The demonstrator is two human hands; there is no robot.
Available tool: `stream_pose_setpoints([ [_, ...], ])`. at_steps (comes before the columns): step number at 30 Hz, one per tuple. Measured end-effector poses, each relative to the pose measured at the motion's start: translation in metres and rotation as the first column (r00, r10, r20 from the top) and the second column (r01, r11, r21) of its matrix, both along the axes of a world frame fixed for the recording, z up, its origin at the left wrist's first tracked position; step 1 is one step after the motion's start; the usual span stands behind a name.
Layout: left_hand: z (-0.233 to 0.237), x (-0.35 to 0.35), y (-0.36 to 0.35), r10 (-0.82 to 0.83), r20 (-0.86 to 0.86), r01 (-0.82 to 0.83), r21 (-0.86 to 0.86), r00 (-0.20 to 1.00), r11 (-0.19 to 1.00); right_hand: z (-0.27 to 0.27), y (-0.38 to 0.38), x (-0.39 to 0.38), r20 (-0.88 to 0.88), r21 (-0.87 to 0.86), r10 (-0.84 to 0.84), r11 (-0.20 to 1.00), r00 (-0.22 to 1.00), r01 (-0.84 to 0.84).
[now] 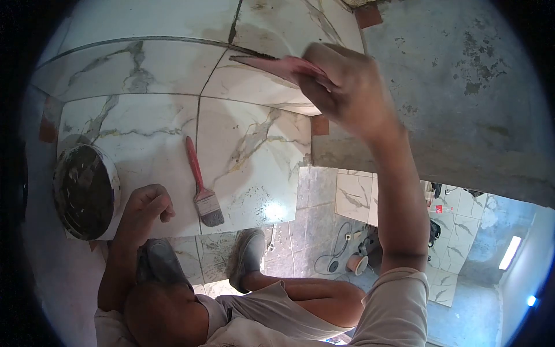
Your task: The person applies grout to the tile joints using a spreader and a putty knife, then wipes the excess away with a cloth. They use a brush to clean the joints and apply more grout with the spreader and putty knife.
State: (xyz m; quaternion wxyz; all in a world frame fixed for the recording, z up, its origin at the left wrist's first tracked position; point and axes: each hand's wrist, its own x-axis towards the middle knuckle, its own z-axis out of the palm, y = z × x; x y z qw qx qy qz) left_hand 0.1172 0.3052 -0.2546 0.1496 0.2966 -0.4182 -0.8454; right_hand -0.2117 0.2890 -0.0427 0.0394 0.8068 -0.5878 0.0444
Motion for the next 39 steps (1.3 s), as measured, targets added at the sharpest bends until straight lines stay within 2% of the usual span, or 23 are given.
stream_pose_setpoints([
  [1,0.000,-0.001,0.000,-0.003,-0.015,0.003,0.004,1.000,1.000,-0.005,-0.009,-0.005,-0.009,-0.018,0.057,0.998,0.998,-0.057],
  [4,-0.001,0.003,0.002,-0.006,-0.021,0.005,-0.024,1.000,1.000,0.003,-0.019,-0.010,-0.008,-0.092,0.038,0.995,0.999,-0.039],
  [5,-0.002,0.005,0.002,-0.002,-0.019,0.002,-0.021,1.000,1.000,0.006,-0.018,-0.014,0.139,-0.089,0.040,0.996,0.989,-0.027],
  [6,-0.003,0.008,0.002,0.002,-0.021,-0.002,-0.012,1.000,1.000,0.010,-0.016,-0.021,0.141,-0.086,0.041,0.996,0.989,-0.030],
  [8,-0.006,0.011,0.000,0.011,-0.027,-0.012,-0.009,1.000,1.000,0.019,-0.014,-0.036,0.411,-0.106,-0.037,0.991,0.911,0.087],
  [9,-0.008,0.012,0.000,0.001,-0.028,-0.001,-0.003,1.000,1.000,0.021,-0.012,-0.038,0.507,-0.019,-0.032,0.999,0.862,0.049],
  [10,-0.010,0.012,0.001,-0.012,-0.029,0.012,0.006,1.000,1.000,0.021,-0.013,-0.039,0.505,-0.020,-0.029,0.999,0.862,0.045],
  [12,-0.011,0.012,0.003,-0.030,-0.012,0.030,0.003,0.999,1.000,0.014,-0.020,-0.024,0.598,0.212,-0.136,0.977,0.790,0.008],
  [16,-0.023,0.012,0.010,-0.095,0.034,0.095,0.000,0.995,0.995,-0.012,-0.053,-0.012,0.609,0.326,-0.202,0.945,0.767,-0.011],
  [18,-0.025,0.014,0.013,-0.098,0.044,0.098,0.007,0.994,0.995,-0.019,-0.065,-0.011,0.417,0.251,-0.155,0.967,0.896,0.050],
  [19,-0.026,0.015,0.014,-0.107,0.051,0.106,0.013,0.993,0.994,-0.015,-0.067,-0.011,0.383,0.216,-0.102,0.976,0.918,0.018],
  [23,-0.032,0.020,0.012,-0.098,0.004,0.098,0.023,0.995,0.995,-0.002,-0.068,-0.018,0.463,0.197,-0.105,0.980,0.880,0.013],
  [25,-0.031,0.020,0.011,-0.088,-0.005,0.088,0.036,0.996,0.995,0.025,-0.062,-0.020,0.426,0.259,-0.253,0.954,0.869,0.151],
  [26,-0.031,0.021,0.012,-0.087,-0.006,0.088,0.035,0.996,0.996,0.031,-0.057,-0.028,0.424,0.258,-0.253,0.954,0.870,0.151],
  [28,-0.033,0.021,0.012,-0.086,0.001,0.086,0.038,0.996,0.996,0.043,-0.050,-0.039,0.333,-0.031,-0.149,0.985,0.931,0.168],
  [29,-0.034,0.021,0.012,-0.084,-0.002,0.084,0.038,0.996,0.996,0.042,-0.036,-0.019,0.298,-0.065,-0.185,0.975,0.937,0.213],
  [30,-0.035,0.021,0.012,-0.083,-0.010,0.083,0.044,0.997,0.996,0.033,-0.024,-0.010,0.296,-0.066,-0.184,0.975,0.937,0.212],
  [32,-0.037,0.020,0.009,-0.080,-0.018,0.081,0.044,0.997,0.996,0.003,-0.006,-0.005,0.429,0.117,-0.169,0.985,0.888,0.131],
  [33,-0.037,0.020,0.009,-0.078,-0.033,0.080,0.059,0.996,0.995,-0.006,-0.005,-0.003,0.428,0.116,-0.166,0.985,0.888,0.128],
  [35,-0.038,0.019,0.009,-0.076,-0.048,0.080,0.078,0.996,0.994,-0.019,-0.003,0.001,0.084,-0.100,-0.066,0.992,0.994,0.074],
  [36,-0.038,0.019,0.009,-0.083,-0.040,0.085,0.056,0.996,0.995,-0.022,-0.002,0.005,0.086,-0.100,-0.067,0.992,0.994,0.076],
  [38,-0.038,0.021,0.008,-0.088,-0.028,0.089,0.034,0.996,0.995,-0.026,-0.001,0.012,0.049,-0.339,-0.082,0.936,0.995,0.094],
  [39,-0.038,0.021,0.008,-0.080,-0.030,0.081,0.028,0.996,0.996,-0.028,0.000,0.012,0.053,-0.337,-0.080,0.937,0.995,0.093],
])
